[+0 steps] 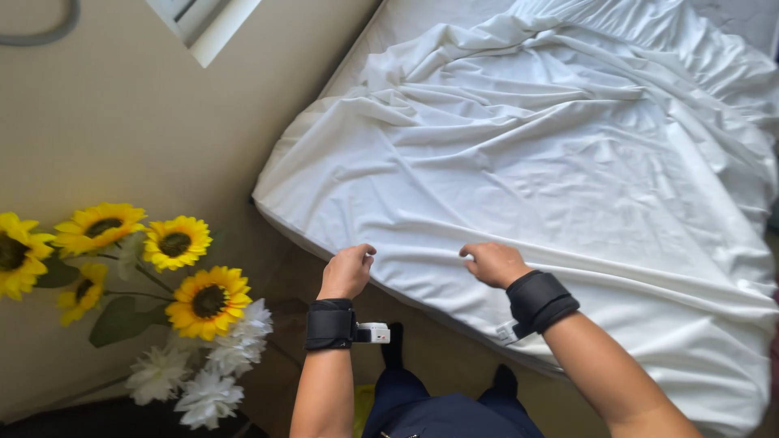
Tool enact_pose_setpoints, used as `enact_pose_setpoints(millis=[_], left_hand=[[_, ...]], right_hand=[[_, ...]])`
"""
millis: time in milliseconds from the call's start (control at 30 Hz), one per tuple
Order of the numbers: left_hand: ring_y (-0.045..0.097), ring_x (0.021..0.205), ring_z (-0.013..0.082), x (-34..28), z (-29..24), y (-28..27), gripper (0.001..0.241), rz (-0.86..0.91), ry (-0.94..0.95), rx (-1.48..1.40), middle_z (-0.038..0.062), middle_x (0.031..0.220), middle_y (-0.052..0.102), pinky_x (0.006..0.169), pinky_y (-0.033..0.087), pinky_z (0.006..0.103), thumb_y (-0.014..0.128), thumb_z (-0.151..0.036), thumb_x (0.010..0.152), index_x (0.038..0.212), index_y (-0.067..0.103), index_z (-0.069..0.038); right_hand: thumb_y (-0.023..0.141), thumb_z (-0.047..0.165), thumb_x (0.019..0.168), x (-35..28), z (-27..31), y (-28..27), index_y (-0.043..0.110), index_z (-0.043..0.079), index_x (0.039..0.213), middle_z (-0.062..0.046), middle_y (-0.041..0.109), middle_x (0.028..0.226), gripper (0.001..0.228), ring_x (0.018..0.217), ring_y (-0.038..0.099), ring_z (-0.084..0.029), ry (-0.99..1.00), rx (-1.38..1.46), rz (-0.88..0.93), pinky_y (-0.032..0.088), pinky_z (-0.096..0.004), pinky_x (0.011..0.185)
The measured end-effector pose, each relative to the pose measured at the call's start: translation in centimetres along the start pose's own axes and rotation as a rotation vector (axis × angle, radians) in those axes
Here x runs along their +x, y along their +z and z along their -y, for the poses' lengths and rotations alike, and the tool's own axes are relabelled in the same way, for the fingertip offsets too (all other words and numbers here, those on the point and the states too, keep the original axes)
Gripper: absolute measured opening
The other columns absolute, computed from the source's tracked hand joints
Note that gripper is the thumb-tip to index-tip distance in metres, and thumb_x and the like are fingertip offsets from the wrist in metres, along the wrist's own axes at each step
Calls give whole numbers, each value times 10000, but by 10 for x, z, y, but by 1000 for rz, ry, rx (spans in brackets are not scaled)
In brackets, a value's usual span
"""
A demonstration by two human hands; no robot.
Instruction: The person spreads a white fitted sheet over a mattress, pulling the elasticized edges over the corners and smoothing the fabric. They move around the bed to adjust the sheet on all sides, ensuring it is properly fitted.
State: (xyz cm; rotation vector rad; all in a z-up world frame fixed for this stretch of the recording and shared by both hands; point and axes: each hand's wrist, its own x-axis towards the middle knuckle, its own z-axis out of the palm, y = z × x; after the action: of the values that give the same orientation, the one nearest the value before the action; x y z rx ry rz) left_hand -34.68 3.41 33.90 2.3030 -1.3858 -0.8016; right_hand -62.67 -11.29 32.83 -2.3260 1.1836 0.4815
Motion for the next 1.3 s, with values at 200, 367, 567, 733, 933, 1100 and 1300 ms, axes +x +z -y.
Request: enact_pose_setpoints(millis=[200, 367, 567, 733, 933, 1100, 1300], left_hand=[[667, 1070, 374, -46, -54, 90, 235, 20, -25, 102, 136, 1126, 731, 915, 537, 489, 641, -275, 971, 1174, 725, -192], [622, 1145, 335, -95, -104, 164, 228, 66, 89, 215, 85, 1155, 700, 957, 511, 481, 666, -274, 927, 1131, 737, -199], [566, 1230, 293, -119, -124, 195, 235, 86, 122, 256, 35, 1249, 661, 998, 483, 469, 692, -290, 900, 1114, 739, -207], [558, 1250, 299, -101, -138, 209, 249, 68, 127, 338, 48, 1328, 631, 987, 492, 468, 703, -293, 888, 1120, 739, -211], [629, 1179, 309, -114, -193, 231, 274, 185, 63, 271, 60, 1269, 676, 986, 520, 455, 667, -316, 928, 1182, 719, -227], [643, 1151, 337, -126, -227, 279, 311, 187, 2, 310, 102, 1234, 688, 963, 529, 463, 633, -336, 944, 1236, 694, -249], [659, 1138, 348, -182, -309, 348, 331, 204, -57, 283, 123, 1202, 725, 959, 536, 467, 644, -344, 941, 1237, 706, -209]], right_hand=[[595, 322, 953, -74, -106, 48, 689, 237, 1268, -71, 744, 1183, 339, 1147, 665, -301, -107, 6, -146, 492, -485, 989], [589, 331, 968, -161, -188, 55, 609, 251, 1367, -44, 731, 1214, 407, 1252, 603, -253, 23, -9, -56, 350, -557, 1112], [627, 443, 955, -210, -257, 75, 493, 286, 1459, 2, 586, 1441, 544, 1477, 356, -306, 136, -28, -78, 168, -709, 1148], [661, 529, 904, -235, -284, 72, 414, 316, 1497, 29, 503, 1506, 678, 1506, 278, -307, 179, 37, -74, 76, -728, 1157], [643, 437, 926, -256, -341, 79, 478, 298, 1464, 4, 635, 1371, 580, 1376, 475, -243, 172, 34, -174, 272, -605, 1121], [634, 375, 949, -290, -408, 80, 553, 283, 1406, -37, 711, 1211, 473, 1156, 626, -257, 113, 55, -150, 399, -451, 1007], [631, 352, 952, -356, -513, 95, 597, 264, 1338, -21, 737, 1148, 397, 1111, 650, -240, -17, 77, -251, 416, -452, 977]])
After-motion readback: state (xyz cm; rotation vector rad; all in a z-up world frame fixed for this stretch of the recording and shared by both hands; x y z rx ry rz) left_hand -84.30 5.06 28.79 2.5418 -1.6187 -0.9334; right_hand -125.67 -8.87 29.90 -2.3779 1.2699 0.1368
